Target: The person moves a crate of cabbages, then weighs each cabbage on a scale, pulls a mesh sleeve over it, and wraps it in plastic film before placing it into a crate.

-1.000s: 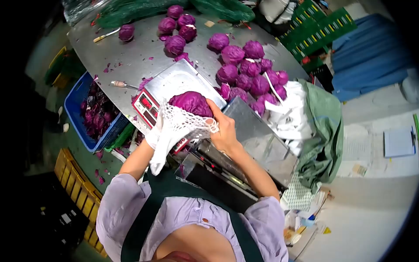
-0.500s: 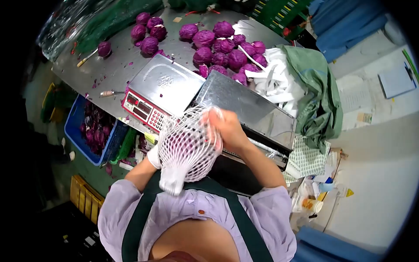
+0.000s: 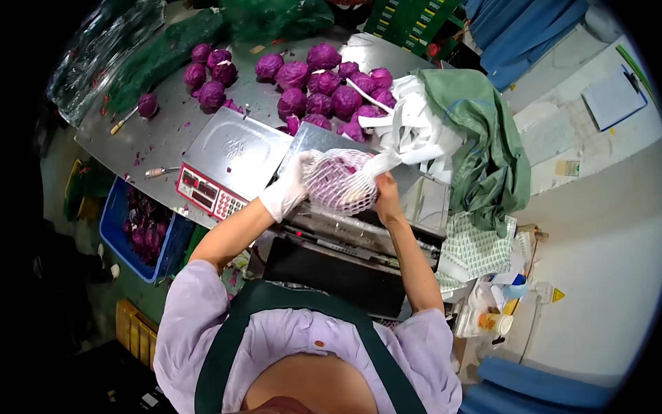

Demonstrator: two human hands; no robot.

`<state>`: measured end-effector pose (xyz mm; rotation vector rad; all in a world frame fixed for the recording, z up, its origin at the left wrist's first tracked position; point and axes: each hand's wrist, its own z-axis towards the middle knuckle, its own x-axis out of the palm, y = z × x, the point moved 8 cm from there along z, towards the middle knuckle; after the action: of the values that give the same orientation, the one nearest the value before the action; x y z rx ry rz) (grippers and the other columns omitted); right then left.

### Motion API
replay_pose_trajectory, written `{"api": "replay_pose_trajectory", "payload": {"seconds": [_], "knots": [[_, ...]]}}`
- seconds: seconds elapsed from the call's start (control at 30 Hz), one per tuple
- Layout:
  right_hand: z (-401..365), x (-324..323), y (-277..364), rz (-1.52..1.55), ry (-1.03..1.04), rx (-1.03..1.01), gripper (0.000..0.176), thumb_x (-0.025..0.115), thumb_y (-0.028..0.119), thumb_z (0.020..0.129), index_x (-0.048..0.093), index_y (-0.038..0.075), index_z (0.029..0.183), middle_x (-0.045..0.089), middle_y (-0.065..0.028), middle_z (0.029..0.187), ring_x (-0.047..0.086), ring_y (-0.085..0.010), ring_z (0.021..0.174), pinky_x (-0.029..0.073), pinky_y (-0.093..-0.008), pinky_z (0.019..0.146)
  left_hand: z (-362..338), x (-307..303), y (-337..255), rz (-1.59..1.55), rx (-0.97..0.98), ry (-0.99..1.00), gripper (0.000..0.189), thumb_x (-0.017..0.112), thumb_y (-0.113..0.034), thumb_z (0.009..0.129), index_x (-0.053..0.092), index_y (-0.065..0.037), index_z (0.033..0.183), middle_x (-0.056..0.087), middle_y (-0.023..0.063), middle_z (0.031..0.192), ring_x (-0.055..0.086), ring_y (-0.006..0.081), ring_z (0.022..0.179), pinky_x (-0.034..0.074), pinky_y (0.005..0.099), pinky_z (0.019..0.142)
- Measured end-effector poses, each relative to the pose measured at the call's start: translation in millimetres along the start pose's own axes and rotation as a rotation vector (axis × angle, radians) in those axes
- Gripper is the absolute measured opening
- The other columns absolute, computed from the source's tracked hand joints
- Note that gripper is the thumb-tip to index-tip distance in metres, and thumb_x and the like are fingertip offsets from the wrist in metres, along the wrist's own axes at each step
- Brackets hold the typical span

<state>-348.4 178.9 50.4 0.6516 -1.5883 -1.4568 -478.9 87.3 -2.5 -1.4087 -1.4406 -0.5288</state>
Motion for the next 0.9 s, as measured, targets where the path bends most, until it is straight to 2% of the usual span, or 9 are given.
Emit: {"api": "replay_pose_trajectory", "payload": {"seconds": [0.13, 0.3, 0.37, 0.53, 0.57, 0.67, 0.77, 0.8, 0.9], "knots": [[6, -55, -13, -0.229, -0.238, 0.262, 0.069, 0.040, 0.056, 0.086, 0.042, -0.004, 0.121, 0.055, -0.0123, 0.110, 0.058, -0.0198, 0.093, 0.051, -0.0329, 0.071, 41, 25, -10, 0.342, 0.592, -0.147, 0.053, 0.058, 0.004, 0.072, 0.037, 0.001, 0.120, 0.053, 0.0111, 0.097, 0.054, 0.0200, 0.080, 0.046, 0.0299, 0.076], [1, -99, -34, -0.612, -0.169, 0.496, 0.071, 0.036, 0.061, 0.084, 0.052, -0.001, 0.113, 0.059, -0.0121, 0.104, 0.061, -0.0209, 0.085, 0.053, -0.0297, 0.052, 40, 55, -15, 1.242, 0.712, -0.158, 0.031, 0.060, -0.016, 0.078, 0.055, 0.000, 0.104, 0.047, 0.0160, 0.109, 0.052, 0.0207, 0.091, 0.044, 0.0284, 0.081], [-15, -94, -1, -0.685, -0.174, 0.466, 0.057, 0.047, 0.053, 0.084, 0.058, 0.001, 0.105, 0.061, -0.0129, 0.099, 0.062, -0.0195, 0.077, 0.052, -0.0279, 0.051, 10, 68, -26, 1.561, 1.086, -0.043, 0.031, 0.062, -0.018, 0.077, 0.056, -0.001, 0.102, 0.046, 0.0193, 0.117, 0.045, 0.0270, 0.111, 0.043, 0.0307, 0.085], [-64, -25, 48, -1.497, 0.398, -0.427, 0.025, 0.060, 0.019, 0.075, 0.059, 0.009, 0.098, 0.058, -0.0103, 0.101, 0.057, -0.0237, 0.073, 0.048, -0.0303, 0.054, -72, 74, 31, 2.269, 0.716, 1.068, 0.031, 0.060, -0.016, 0.077, 0.057, -0.009, 0.106, 0.053, 0.0120, 0.111, 0.051, 0.0290, 0.105, 0.046, 0.0347, 0.084], [-84, -4, 36, -1.705, 0.691, -0.627, 0.027, 0.057, 0.017, 0.075, 0.057, 0.010, 0.101, 0.055, -0.0095, 0.108, 0.055, -0.0219, 0.078, 0.047, -0.0306, 0.054, -96, 71, 42, 2.373, 1.059, 1.335, 0.033, 0.056, -0.017, 0.078, 0.054, -0.005, 0.109, 0.057, 0.0130, 0.089, 0.060, 0.0281, 0.082, 0.050, 0.0350, 0.069], [-101, -1, -1, -1.633, 0.834, -0.749, 0.028, 0.054, 0.015, 0.073, 0.056, 0.008, 0.100, 0.051, -0.0085, 0.114, 0.051, -0.0200, 0.083, 0.046, -0.0293, 0.057, -86, 26, 50, 2.527, 1.113, 1.187, 0.040, 0.054, -0.020, 0.079, 0.049, 0.005, 0.110, 0.050, 0.0090, 0.058, 0.051, 0.0237, 0.045, 0.040, 0.0367, 0.040], [-105, -11, 2, -1.593, 0.654, -0.750, 0.016, 0.056, 0.015, 0.072, 0.058, 0.009, 0.086, 0.059, -0.0023, 0.096, 0.051, -0.0202, 0.077, 0.045, -0.0299, 0.055, -74, 19, 40, 2.456, 0.780, 1.055, 0.029, 0.054, -0.015, 0.079, 0.052, -0.004, 0.107, 0.055, 0.0106, 0.067, 0.056, 0.0244, 0.055, 0.046, 0.0337, 0.048], [-110, -20, 8, -1.567, 0.547, -0.563, 0.015, 0.056, 0.011, 0.071, 0.058, 0.009, 0.086, 0.060, -0.0031, 0.089, 0.052, -0.0215, 0.074, 0.045, -0.0310, 0.054, -90, 25, 32, 2.250, 0.997, 1.091, 0.017, 0.052, -0.010, 0.080, 0.055, -0.007, 0.096, 0.057, 0.0126, 0.076, 0.059, 0.0227, 0.066, 0.049, 0.0294, 0.057], [-151, -37, 27, -1.167, 0.342, -0.196, 0.020, 0.052, -0.003, 0.070, 0.058, 0.006, 0.088, 0.059, -0.0099, 0.073, 0.059, -0.0277, 0.069, 0.046, -0.0335, 0.059, -105, -13, 16, 1.778, -0.185, 0.346, 0.007, 0.049, -0.006, 0.085, 0.055, -0.004, 0.085, 0.053, 0.0056, 0.079, 0.058, 0.0177, 0.074, 0.049, 0.0306, 0.066]]}}
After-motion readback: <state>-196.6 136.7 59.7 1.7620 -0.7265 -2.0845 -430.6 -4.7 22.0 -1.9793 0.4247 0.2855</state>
